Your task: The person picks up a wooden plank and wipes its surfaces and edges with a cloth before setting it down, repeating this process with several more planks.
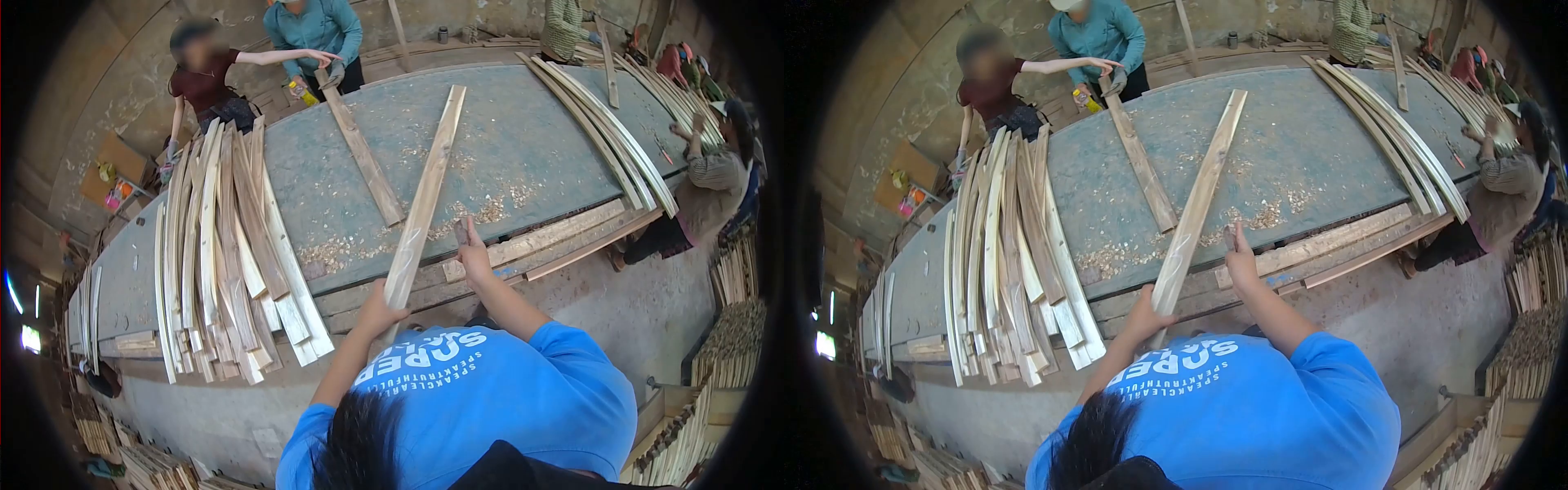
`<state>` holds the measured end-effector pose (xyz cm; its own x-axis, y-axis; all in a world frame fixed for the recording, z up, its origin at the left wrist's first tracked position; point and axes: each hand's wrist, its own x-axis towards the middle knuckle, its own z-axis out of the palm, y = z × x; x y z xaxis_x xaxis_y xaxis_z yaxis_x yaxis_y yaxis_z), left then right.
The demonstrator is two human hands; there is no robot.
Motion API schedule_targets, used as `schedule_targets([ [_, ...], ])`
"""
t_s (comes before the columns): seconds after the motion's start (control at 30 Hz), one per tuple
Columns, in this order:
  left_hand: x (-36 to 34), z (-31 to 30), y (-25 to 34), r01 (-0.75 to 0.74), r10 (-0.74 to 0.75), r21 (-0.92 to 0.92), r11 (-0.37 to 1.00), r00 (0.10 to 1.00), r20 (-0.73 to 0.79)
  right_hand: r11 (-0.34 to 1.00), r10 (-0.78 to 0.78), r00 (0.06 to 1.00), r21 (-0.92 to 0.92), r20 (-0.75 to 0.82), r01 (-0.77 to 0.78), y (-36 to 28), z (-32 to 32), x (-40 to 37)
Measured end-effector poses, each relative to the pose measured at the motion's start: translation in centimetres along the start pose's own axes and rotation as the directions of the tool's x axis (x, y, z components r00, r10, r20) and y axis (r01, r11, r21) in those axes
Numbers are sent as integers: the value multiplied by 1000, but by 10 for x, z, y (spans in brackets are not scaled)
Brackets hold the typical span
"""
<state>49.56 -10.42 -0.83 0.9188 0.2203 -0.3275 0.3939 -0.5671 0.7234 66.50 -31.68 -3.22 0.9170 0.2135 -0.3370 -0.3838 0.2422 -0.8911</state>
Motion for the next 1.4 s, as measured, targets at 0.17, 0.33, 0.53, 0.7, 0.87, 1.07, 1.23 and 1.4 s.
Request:
schedule_targets([
  [0.17,-52,-35,-46,3,-3,102,995,1000,1,985,-124,985,-103,119,136,-1,-6,-1],
  [0.33,-112,-58,-63,235,-250,235,943,967,38,945,-153,968,-259,201,203,4,-18,0],
  [0.53,-159,-46,-130,241,-253,288,927,967,6,685,-250,898,-590,361,427,11,3,4],
  [0.7,-208,-5,-263,459,-449,-65,886,884,132,559,-385,804,-579,454,594,19,40,7],
  [0.87,-204,-23,-216,215,-219,63,975,974,63,236,-328,699,-661,636,712,19,82,16],
  [1.07,-187,-9,-218,269,-268,-101,958,963,27,-26,-240,585,-607,775,794,33,114,72],
  [1.23,-170,-4,-203,305,-306,-51,951,952,-8,-137,-162,629,-649,760,749,59,107,101],
  [1.4,-163,-6,-202,338,-338,10,941,941,-10,-152,-107,618,-627,779,764,55,106,95],
])
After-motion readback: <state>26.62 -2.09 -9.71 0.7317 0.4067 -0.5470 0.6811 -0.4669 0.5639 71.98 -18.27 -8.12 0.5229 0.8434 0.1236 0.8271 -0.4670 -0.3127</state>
